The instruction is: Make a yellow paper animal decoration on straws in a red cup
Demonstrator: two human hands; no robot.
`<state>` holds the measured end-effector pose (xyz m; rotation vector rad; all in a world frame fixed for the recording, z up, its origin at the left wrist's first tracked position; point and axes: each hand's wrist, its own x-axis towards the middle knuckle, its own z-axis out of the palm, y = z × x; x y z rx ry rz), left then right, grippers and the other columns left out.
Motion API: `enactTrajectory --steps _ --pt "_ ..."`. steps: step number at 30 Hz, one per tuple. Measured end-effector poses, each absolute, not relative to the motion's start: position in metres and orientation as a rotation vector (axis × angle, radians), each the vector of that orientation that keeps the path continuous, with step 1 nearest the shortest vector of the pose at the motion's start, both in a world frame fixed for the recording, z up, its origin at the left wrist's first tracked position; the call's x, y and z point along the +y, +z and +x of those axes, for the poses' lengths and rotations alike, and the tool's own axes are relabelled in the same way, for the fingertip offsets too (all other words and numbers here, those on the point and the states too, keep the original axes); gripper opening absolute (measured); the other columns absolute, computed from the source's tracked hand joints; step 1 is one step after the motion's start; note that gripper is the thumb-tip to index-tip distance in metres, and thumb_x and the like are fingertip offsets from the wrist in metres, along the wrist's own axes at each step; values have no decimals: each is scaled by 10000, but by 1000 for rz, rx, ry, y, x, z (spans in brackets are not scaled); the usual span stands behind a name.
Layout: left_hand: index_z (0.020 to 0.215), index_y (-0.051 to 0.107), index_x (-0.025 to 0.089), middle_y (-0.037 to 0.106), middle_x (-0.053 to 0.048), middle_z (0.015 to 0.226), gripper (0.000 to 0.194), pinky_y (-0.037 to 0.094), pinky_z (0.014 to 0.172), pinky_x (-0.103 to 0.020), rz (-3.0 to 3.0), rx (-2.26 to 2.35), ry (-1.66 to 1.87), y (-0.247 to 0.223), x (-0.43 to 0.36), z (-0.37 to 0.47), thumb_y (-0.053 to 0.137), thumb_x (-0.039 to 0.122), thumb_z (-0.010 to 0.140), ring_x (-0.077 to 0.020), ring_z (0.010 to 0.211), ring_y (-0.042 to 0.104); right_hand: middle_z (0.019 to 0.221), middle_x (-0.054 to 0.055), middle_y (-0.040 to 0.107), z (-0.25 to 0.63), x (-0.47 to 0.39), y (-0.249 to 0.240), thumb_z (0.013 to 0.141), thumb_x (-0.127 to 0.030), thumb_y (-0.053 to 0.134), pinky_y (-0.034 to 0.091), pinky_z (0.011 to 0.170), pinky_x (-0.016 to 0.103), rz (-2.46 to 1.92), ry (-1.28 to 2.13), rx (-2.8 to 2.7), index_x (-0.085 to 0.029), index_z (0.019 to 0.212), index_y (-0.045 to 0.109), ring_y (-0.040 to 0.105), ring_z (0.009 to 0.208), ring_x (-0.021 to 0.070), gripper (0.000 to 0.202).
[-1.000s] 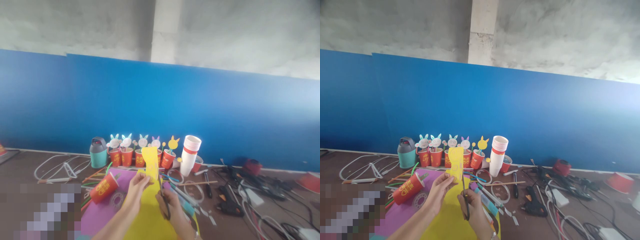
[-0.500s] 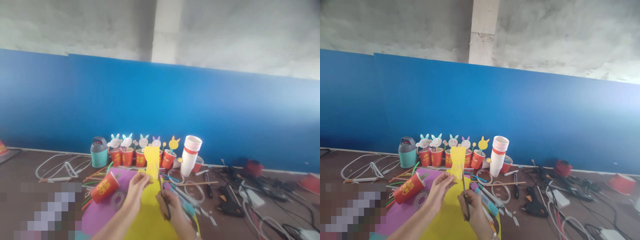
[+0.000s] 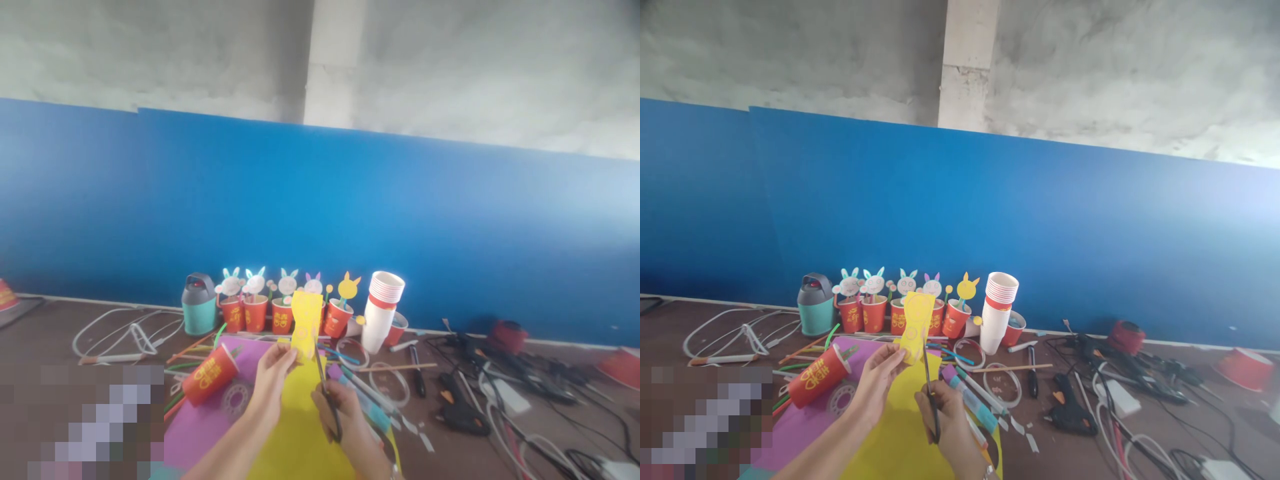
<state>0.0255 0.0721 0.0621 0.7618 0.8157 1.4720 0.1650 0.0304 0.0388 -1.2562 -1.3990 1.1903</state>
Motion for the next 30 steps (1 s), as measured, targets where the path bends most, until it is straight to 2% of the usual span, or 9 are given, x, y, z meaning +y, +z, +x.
enactTrajectory --steps 11,19,22,25,30 --pt "725 695 161 713 -26 697 298 476 755 -301 754 863 1542 63 75 24 831 376 570 -182 702 646 360 -112 320 165 28 47 723 -691 578 215 350 205 -1273 1173 -1492 -233 609 449 276 313 56 489" --pt "857 677 179 677 -18 794 446 462 793 -298 704 913 1579 56 80 22 842 476 569 -163 768 605 367 -112 321 163 31 43 695 -688 603 201 336 199 -1299 1201 -1454 -225 600 461 272 309 50 494" --pt "796 669 183 629 -3 736 393 469 743 -298 780 922 1447 58 76 25 810 500 612 -145 698 551 381 -116 329 166 32 38 701 -658 625 221 336 193 -1305 1189 -1440 -223 627 463 285 315 51 470" --pt "728 687 171 626 -14 707 357 455 708 -287 894 917 1290 60 72 29 827 464 582 -152 689 534 393 -116 337 168 33 33 712 -638 629 230 339 190 -1275 1181 -1438 -214 650 483 288 322 51 453" --pt "727 727 167 653 -25 706 312 419 733 -283 945 927 1290 61 70 29 806 427 574 -168 728 532 390 -113 344 167 33 34 713 -601 653 260 345 191 -1242 1205 -1438 -209 643 493 305 328 56 430"
